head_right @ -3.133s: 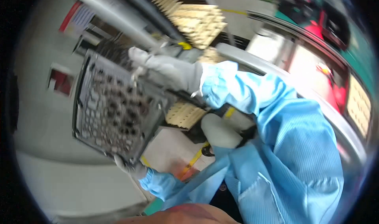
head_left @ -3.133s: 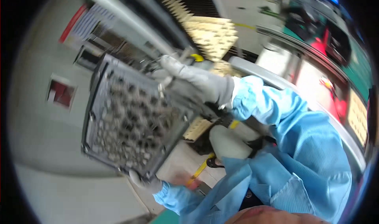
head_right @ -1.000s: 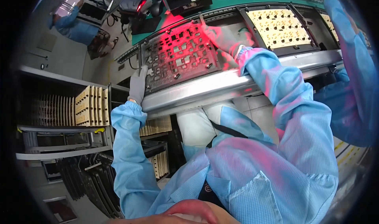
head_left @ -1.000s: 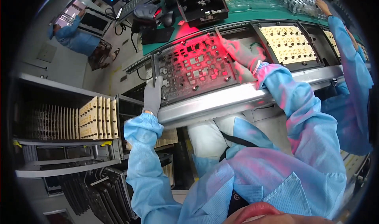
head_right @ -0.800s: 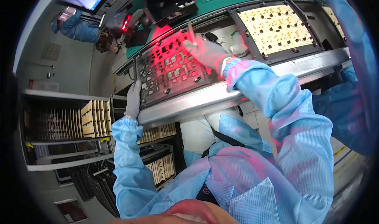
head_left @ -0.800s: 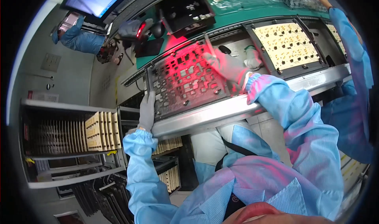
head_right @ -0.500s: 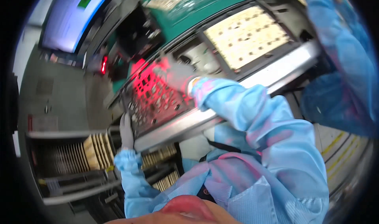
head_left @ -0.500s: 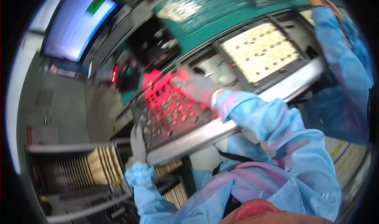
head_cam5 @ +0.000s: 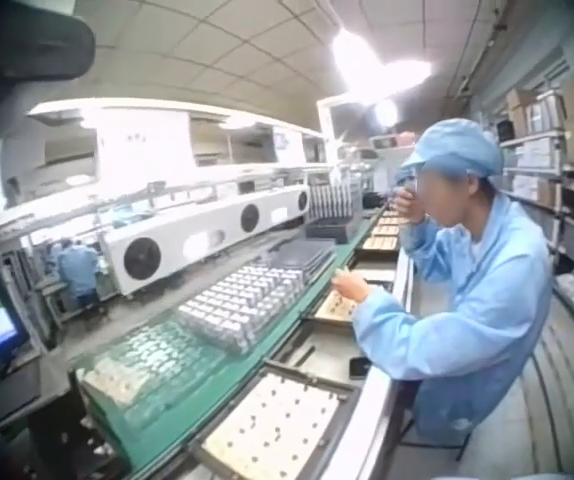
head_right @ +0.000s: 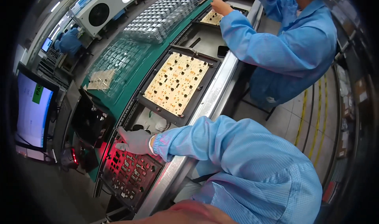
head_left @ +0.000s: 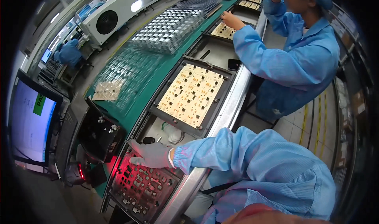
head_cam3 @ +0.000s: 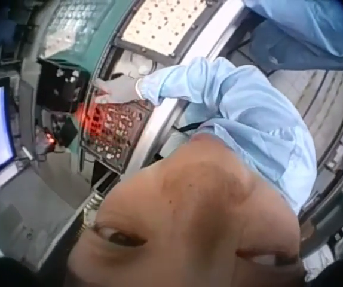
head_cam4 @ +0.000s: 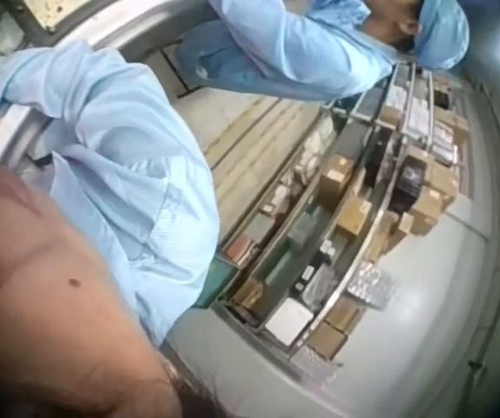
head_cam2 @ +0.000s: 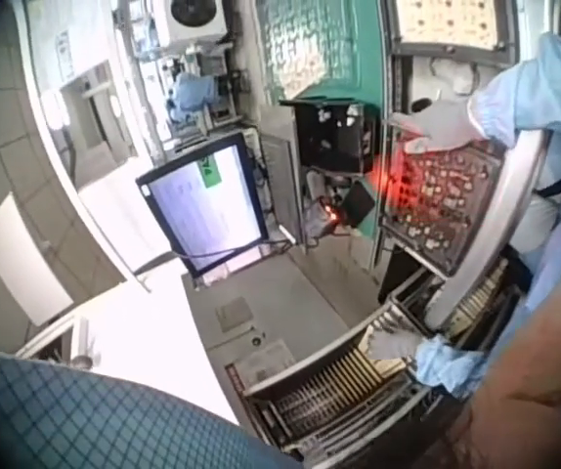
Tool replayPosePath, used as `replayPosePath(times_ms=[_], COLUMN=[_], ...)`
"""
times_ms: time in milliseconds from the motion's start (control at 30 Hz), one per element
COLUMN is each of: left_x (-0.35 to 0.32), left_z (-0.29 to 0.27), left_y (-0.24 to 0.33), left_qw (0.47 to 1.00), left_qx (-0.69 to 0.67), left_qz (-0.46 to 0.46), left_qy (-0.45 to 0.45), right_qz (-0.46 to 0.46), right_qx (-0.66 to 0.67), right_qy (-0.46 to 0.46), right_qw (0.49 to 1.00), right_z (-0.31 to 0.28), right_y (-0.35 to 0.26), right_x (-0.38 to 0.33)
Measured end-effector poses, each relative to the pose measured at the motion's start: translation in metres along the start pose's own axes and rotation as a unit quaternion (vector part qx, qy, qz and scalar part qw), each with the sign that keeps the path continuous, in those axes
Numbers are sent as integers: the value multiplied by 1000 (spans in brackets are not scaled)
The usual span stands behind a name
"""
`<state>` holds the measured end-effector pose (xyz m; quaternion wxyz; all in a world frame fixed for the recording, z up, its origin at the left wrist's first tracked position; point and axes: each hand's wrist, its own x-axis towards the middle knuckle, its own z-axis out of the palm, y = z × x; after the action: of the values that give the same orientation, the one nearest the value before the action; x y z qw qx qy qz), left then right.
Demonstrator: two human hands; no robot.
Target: The recorder is testing printed circuit boards (PCBs) by placing them into a testing fixture on an electronics assembly line and verifying the results on a monitor.
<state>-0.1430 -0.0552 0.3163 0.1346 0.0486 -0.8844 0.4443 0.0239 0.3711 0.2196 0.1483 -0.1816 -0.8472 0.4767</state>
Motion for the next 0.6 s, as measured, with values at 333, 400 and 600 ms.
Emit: replayPosePath(times_ms=[333,400,600], left_x=[14,18,44], left_z=[13,22,32], left_y=[-12,-16,-16], left_qw=[998,999,983], left_qx=[69,40,89], left_qz=[6,-17,155], left_qy=[-6,-9,49], right_qz=[-27,-25,-10], right_qx=[36,31,-19], right_qy=[35,41,39], right_qw=[998,998,999], right_z=[21,20,9], right_y=[18,17,1], right_x=[6,6,2])
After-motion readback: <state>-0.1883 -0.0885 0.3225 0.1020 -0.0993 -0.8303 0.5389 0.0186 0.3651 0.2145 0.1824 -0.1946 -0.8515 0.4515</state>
